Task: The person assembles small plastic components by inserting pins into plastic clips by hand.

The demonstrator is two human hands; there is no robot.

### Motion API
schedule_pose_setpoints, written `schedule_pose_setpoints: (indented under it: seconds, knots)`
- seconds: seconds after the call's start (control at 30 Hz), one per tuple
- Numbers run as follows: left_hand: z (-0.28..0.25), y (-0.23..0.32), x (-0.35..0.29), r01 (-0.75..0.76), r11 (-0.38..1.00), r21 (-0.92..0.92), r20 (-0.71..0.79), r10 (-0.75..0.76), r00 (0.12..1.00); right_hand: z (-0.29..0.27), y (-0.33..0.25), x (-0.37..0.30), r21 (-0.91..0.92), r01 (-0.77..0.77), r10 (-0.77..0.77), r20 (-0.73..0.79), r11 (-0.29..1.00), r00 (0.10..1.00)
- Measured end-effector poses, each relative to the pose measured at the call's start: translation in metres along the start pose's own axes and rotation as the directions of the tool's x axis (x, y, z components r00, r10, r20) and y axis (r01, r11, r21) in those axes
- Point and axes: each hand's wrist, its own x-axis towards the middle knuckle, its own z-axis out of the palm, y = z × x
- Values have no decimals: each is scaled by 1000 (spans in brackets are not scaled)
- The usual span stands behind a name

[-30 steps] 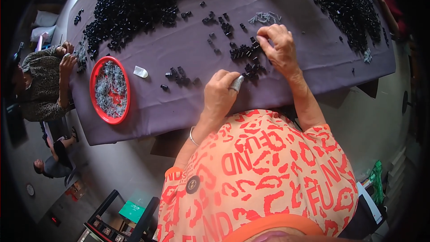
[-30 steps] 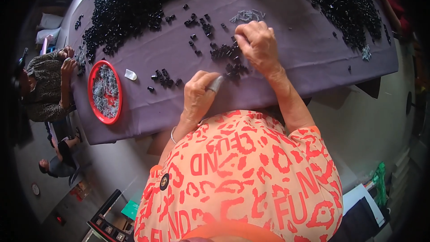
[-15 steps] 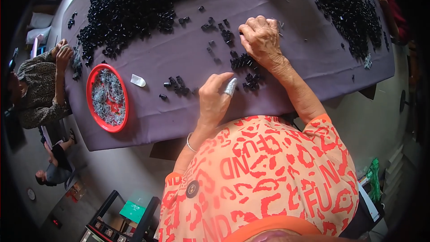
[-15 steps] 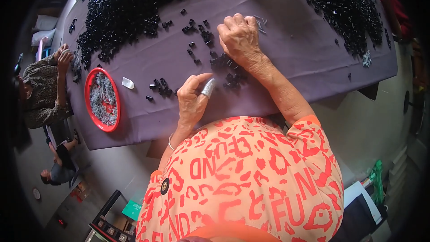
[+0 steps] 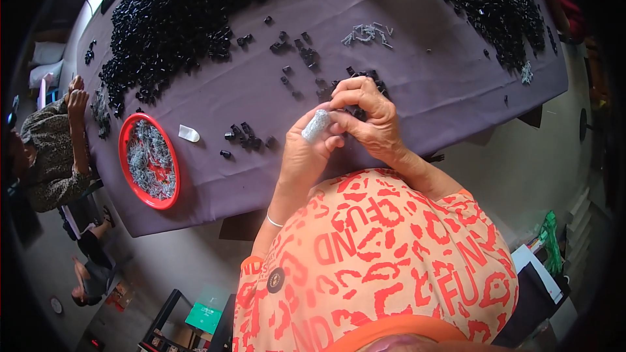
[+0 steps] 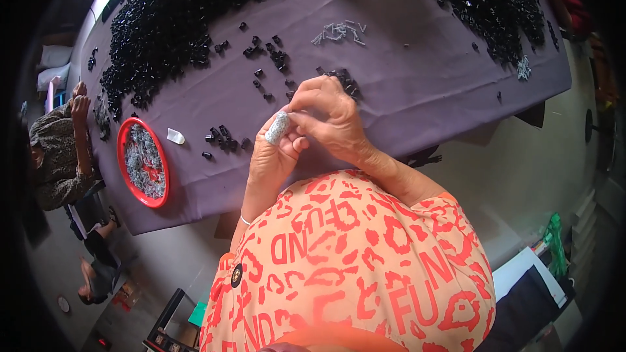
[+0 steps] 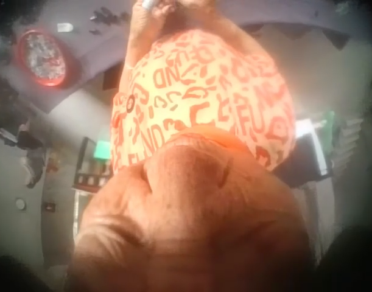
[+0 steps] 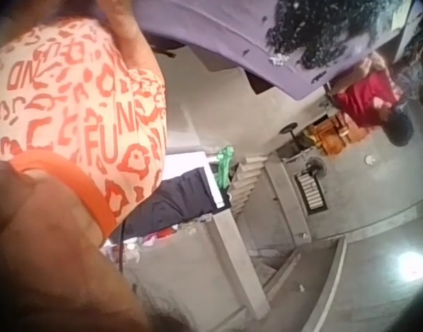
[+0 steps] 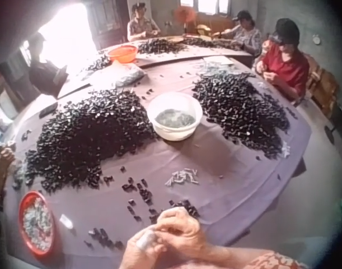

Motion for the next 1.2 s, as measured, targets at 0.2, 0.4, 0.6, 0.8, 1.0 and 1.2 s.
schedule_pose_setpoints:
  seconds: [0.2, 0.4, 0.6, 0.8, 1.0, 1.2]
  knots:
    - [2, -8, -8, -47, 998, -40, -10, 47, 999, 7, -3, -12, 505, -305, 262, 157, 807, 952]
    - [1, -8, -11, -35, 999, 23, 24, 34, 999, -3, -5, -18, 523, -293, 242, 164, 800, 956]
    - [14, 0, -19, -139, 913, 382, -18, 158, 987, -9, -12, -17, 585, -372, 312, 205, 721, 928]
    - [16, 6, -23, -137, 844, 518, -49, 190, 981, -7, -18, -20, 611, -403, 336, 229, 681, 914]
    - [10, 5, -23, -100, 932, 348, -103, 144, 984, -32, 3, -2, 196, -286, 302, -59, 938, 951]
    - [-2, 3, -30, -125, 932, 341, -131, 179, 975, -77, 68, 36, -668, -46, -118, -197, 742, 973]
